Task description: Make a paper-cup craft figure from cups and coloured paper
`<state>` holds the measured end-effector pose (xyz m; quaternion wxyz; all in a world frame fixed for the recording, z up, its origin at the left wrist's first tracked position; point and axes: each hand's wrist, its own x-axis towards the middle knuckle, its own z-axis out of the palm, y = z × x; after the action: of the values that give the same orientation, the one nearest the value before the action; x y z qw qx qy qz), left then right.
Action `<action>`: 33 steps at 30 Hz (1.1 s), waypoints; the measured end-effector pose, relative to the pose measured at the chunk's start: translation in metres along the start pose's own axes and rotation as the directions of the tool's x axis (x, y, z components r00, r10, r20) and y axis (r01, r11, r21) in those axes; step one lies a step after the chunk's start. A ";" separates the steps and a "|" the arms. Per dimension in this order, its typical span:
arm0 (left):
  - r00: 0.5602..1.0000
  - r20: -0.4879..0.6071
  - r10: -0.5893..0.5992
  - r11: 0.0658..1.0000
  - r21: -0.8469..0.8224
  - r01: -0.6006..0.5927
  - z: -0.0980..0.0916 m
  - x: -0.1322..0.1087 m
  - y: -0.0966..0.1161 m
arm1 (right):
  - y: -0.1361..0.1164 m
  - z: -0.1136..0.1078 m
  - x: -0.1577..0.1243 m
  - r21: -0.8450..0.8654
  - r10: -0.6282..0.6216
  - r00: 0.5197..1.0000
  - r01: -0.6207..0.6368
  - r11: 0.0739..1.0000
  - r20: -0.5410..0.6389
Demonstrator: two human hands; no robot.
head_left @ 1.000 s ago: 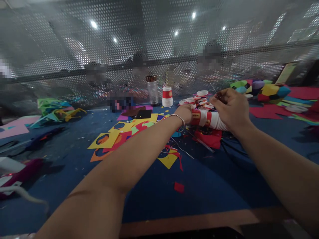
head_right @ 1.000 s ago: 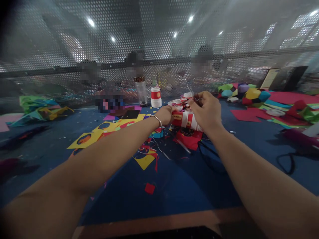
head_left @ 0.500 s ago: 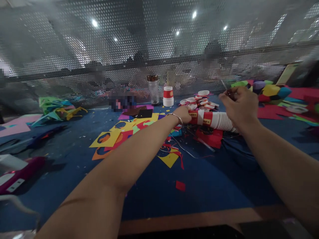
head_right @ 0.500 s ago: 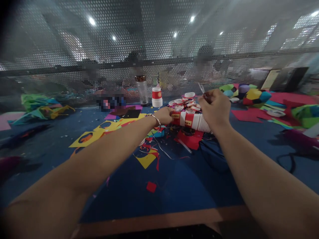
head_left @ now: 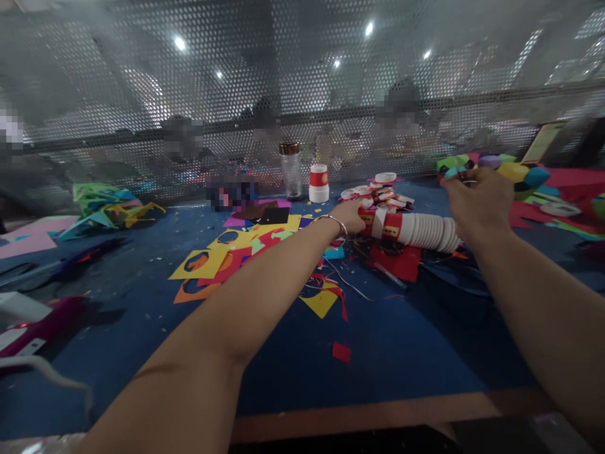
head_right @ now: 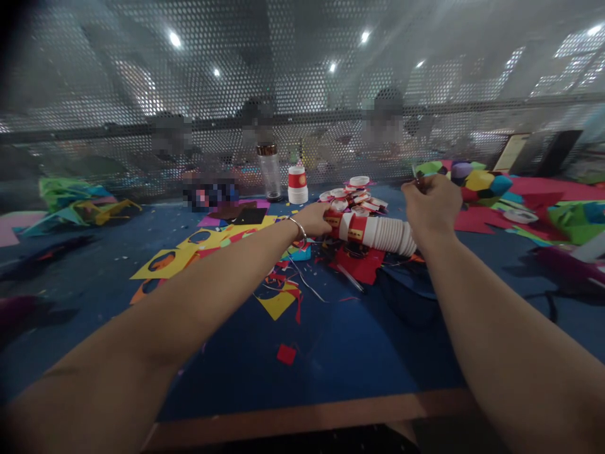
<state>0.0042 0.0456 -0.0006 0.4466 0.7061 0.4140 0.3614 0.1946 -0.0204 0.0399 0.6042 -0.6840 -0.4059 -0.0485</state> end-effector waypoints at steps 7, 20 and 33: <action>0.984 0.145 0.107 0.950 0.276 -0.144 -0.002 0.000 -0.001 | -0.003 0.001 -0.002 -0.059 0.028 0.999 -0.026 0.998 0.020; 0.932 0.284 0.223 0.797 0.498 -0.343 0.000 0.003 0.005 | 0.013 0.008 0.010 -0.270 0.048 0.999 -0.041 0.962 0.020; 0.886 0.352 0.302 0.571 0.677 -0.464 0.019 -0.001 0.016 | 0.012 0.004 0.008 -0.324 0.019 0.997 0.007 0.946 0.078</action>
<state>0.0249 0.0343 0.0078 0.0672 0.9302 0.3146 0.1765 0.2054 -0.0123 0.0334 0.4669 -0.7766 -0.4142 -0.0855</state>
